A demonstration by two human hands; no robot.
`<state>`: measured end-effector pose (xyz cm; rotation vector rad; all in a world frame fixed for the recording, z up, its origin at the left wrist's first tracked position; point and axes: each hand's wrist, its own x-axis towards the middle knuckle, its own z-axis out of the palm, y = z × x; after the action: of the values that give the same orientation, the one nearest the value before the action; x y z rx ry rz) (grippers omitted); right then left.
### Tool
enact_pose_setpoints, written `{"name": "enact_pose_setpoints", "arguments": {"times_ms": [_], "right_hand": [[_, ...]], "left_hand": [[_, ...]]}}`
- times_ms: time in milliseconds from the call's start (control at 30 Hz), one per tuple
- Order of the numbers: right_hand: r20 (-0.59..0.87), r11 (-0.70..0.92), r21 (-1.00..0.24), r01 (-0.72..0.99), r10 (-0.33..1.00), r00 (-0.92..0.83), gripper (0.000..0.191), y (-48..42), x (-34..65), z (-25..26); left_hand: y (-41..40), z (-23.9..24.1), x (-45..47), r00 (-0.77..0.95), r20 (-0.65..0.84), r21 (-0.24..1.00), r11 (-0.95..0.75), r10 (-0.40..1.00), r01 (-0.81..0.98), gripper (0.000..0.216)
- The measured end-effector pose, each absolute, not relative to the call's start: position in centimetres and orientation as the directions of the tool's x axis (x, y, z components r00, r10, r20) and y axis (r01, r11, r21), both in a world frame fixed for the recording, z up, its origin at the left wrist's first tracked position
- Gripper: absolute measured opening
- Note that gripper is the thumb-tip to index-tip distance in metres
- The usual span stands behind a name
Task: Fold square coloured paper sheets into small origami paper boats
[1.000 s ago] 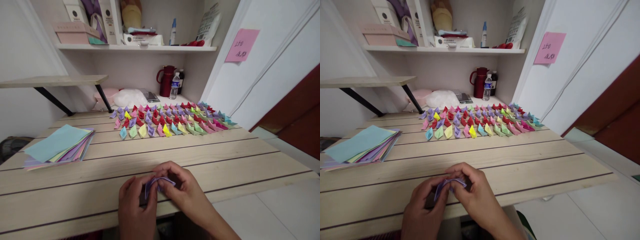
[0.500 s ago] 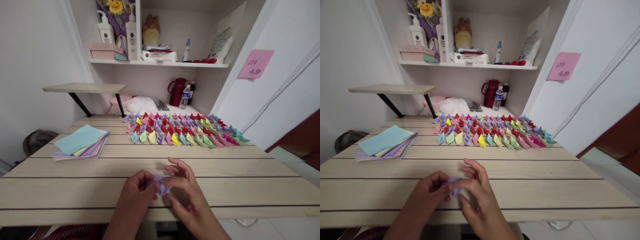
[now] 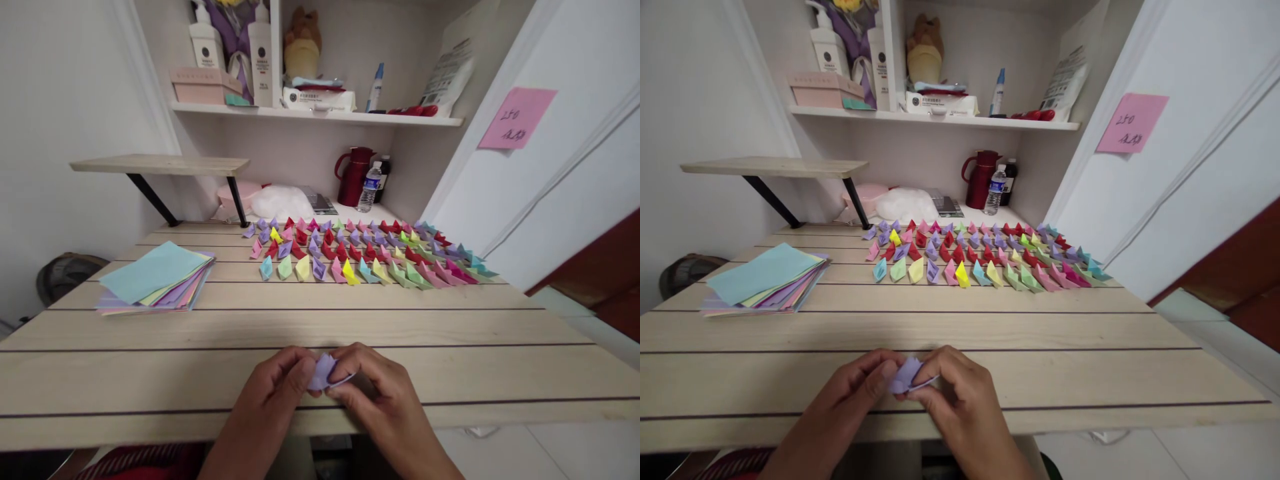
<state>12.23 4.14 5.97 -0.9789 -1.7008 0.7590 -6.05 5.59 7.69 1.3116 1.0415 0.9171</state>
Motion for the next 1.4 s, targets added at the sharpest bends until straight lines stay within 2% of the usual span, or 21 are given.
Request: {"name": "enact_pose_setpoints", "arguments": {"times_ms": [133,233,333,400,467,567,700,833,967,1167,1400], "right_hand": [[0.369,0.402,-0.887,0.226,0.913,-0.174,0.011,4.2,12.2,6.6],[0.337,0.369,-0.896,0.248,0.927,-0.163,0.011,4.3,12.3,6.5],[0.327,0.371,-0.893,0.254,0.924,-0.201,0.011,4.2,12.4,6.3],[0.339,0.389,-0.886,0.252,0.914,-0.221,0.011,4.2,12.5,6.2],[0.354,0.401,-0.880,0.254,0.911,-0.213,0.011,4.2,12.5,6.1],[0.377,0.423,-0.871,0.251,0.901,-0.213,0.011,4.2,12.5,6.3],[0.405,0.463,-0.851,0.248,0.879,-0.252,0.010,4.2,12.5,6.4],[0.407,0.483,-0.822,0.302,0.869,-0.281,0.012,4.2,12.6,6.3],[0.388,0.477,-0.821,0.312,0.869,-0.307,0.012,4.2,12.6,6.2],[0.322,0.407,-0.865,0.294,0.899,-0.296,0.012,4.1,12.6,6.3],[0.270,0.356,-0.864,0.356,0.925,-0.268,0.013,4.0,12.5,6.3]], "left_hand": [[5.3,6.9,-6.6,0.241,-0.077,0.994,0.057,0.968,0.091,0.040],[5.1,6.5,-6.5,0.240,-0.075,0.997,0.070,0.968,0.030,0.042],[4.8,6.2,-6.1,0.177,-0.013,1.000,0.011,0.984,0.012,0.054],[4.7,6.0,-6.0,0.134,0.017,0.997,-0.027,0.991,0.068,0.047],[4.6,5.9,-6.1,0.139,0.066,0.988,-0.084,0.988,0.130,0.031],[4.5,5.7,-6.3,0.144,0.213,0.944,-0.242,0.966,0.226,0.016],[4.6,5.5,-6.6,0.147,0.366,0.848,-0.395,0.919,0.353,0.019],[4.9,4.8,-6.8,0.223,0.421,0.796,-0.476,0.879,0.375,0.016],[5.0,4.3,-7.1,0.200,0.372,0.826,-0.421,0.907,0.376,0.015],[4.4,5.3,-6.6,0.109,0.106,0.949,-0.133,0.988,0.284,0.016],[4.3,6.1,-6.2,-0.009,0.041,0.949,-0.036,0.999,0.312,0.017]]}}
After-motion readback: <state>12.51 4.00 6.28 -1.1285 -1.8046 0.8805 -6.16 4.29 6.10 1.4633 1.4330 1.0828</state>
